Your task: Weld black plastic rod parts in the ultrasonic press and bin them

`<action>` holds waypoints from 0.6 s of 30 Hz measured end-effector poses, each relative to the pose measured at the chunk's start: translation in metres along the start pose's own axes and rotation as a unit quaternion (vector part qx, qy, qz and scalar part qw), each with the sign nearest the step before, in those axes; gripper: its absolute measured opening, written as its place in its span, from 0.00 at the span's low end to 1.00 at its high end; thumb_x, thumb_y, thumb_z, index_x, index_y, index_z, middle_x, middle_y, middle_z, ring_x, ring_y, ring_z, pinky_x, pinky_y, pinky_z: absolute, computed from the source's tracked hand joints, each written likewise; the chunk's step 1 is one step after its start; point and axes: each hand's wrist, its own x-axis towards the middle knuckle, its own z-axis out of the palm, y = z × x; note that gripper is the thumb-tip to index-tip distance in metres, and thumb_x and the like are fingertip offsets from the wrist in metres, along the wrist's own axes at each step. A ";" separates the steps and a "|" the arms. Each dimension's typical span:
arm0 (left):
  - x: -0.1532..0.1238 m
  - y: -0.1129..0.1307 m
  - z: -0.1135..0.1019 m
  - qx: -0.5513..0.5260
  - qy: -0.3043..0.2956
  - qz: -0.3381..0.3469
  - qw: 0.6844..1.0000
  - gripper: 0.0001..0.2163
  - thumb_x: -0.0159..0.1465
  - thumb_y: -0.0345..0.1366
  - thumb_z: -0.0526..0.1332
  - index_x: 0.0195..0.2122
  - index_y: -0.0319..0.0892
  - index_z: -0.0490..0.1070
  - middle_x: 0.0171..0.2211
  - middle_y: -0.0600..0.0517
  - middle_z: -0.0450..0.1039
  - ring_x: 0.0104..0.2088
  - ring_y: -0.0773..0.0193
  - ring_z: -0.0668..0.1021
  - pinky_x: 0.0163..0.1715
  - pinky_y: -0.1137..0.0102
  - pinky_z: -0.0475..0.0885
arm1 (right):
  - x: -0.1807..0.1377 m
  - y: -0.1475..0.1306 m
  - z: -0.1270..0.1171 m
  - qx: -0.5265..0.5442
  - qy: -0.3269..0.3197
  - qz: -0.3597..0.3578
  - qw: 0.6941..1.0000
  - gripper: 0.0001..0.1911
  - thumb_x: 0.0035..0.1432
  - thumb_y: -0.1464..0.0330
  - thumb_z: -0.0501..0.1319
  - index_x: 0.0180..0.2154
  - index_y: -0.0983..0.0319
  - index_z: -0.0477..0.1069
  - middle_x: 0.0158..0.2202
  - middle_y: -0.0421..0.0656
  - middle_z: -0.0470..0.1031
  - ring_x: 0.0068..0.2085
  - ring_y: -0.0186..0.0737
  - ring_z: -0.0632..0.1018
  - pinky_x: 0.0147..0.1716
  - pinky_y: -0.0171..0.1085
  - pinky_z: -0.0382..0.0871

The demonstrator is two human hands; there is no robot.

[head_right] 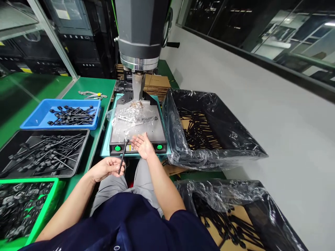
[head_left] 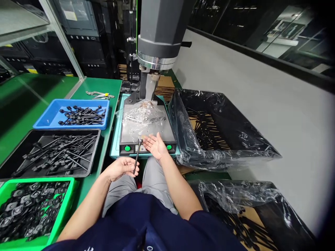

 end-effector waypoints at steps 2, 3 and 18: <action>-0.007 0.000 -0.005 0.018 0.021 0.005 1.000 0.21 0.50 0.40 0.74 0.41 0.34 0.75 0.34 0.43 0.78 0.32 0.61 0.80 0.34 0.67 0.76 | 0.008 -0.004 0.004 0.017 0.005 0.006 1.000 0.18 0.63 0.53 0.59 0.40 0.61 0.68 0.40 0.49 0.80 0.40 0.43 0.82 0.37 0.41 0.79; -0.011 0.001 -0.007 0.036 0.035 0.008 0.999 0.20 0.50 0.40 0.74 0.41 0.35 0.75 0.33 0.44 0.78 0.32 0.61 0.80 0.34 0.67 0.76 | 0.013 -0.006 0.005 0.026 0.005 0.006 1.000 0.16 0.63 0.54 0.59 0.39 0.61 0.68 0.40 0.48 0.80 0.41 0.43 0.81 0.37 0.40 0.79; -0.117 0.009 -0.073 0.433 0.624 0.007 0.651 0.21 0.62 0.46 0.56 0.49 0.36 0.73 0.45 0.37 0.77 0.46 0.44 0.78 0.48 0.54 0.71 | 0.048 -0.006 -0.013 -0.003 0.068 0.010 0.998 0.07 0.62 0.70 0.62 0.31 0.60 0.69 0.27 0.38 0.76 0.27 0.31 0.78 0.24 0.29 0.75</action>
